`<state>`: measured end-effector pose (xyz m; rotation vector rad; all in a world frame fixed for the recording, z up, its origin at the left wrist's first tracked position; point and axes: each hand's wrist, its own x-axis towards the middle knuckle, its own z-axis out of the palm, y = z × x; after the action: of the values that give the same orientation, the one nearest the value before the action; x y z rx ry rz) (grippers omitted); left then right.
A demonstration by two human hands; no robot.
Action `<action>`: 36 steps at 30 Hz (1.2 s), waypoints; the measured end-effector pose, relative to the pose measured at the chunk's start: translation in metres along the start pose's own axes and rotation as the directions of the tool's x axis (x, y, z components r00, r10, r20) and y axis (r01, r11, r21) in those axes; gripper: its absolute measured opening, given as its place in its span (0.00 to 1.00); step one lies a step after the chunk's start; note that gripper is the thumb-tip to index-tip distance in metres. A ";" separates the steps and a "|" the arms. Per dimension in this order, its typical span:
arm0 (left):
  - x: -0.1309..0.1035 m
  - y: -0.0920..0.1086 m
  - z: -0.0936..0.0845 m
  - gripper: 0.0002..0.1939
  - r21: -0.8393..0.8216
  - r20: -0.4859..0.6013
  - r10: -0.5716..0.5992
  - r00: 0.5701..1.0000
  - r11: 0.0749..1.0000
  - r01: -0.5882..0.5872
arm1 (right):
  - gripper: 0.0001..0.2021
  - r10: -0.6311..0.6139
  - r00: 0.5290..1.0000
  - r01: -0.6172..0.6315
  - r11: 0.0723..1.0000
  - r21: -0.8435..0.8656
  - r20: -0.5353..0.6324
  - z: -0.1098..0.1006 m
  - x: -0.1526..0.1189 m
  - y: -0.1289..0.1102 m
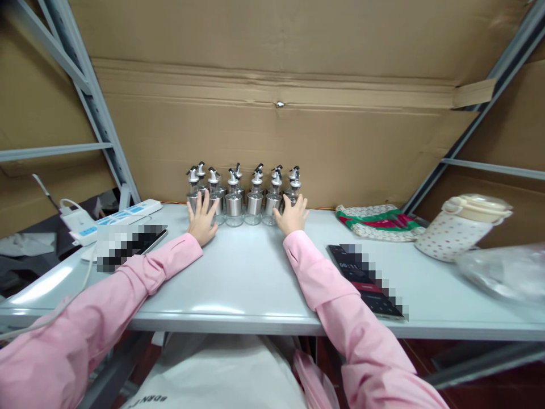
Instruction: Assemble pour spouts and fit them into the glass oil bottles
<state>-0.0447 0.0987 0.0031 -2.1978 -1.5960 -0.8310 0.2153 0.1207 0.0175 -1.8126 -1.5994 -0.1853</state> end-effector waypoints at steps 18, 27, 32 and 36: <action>-0.024 0.046 0.000 0.41 -0.756 0.238 0.188 0.953 0.651 0.060 | 0.22 -0.028 0.997 0.065 0.833 0.549 -0.075 -0.029 -0.007 -0.031; -0.026 0.055 -0.007 0.28 -0.898 0.437 0.358 0.825 0.226 0.378 | 0.16 -0.577 0.798 0.000 0.287 0.958 0.173 -0.044 -0.062 -0.079; -0.027 0.051 -0.016 0.24 -0.881 0.469 0.545 0.695 0.242 0.405 | 0.19 -0.646 0.754 0.049 0.238 0.970 0.120 -0.056 -0.080 -0.086; -0.030 0.052 -0.014 0.27 -0.898 0.438 0.548 0.713 0.229 0.375 | 0.17 -0.553 0.833 0.105 0.214 0.971 0.032 -0.063 -0.084 -0.091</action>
<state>-0.0069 0.0501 0.0008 -3.9789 -1.1085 -1.2894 0.1338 0.0148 0.0566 -0.4788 -1.7280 0.8692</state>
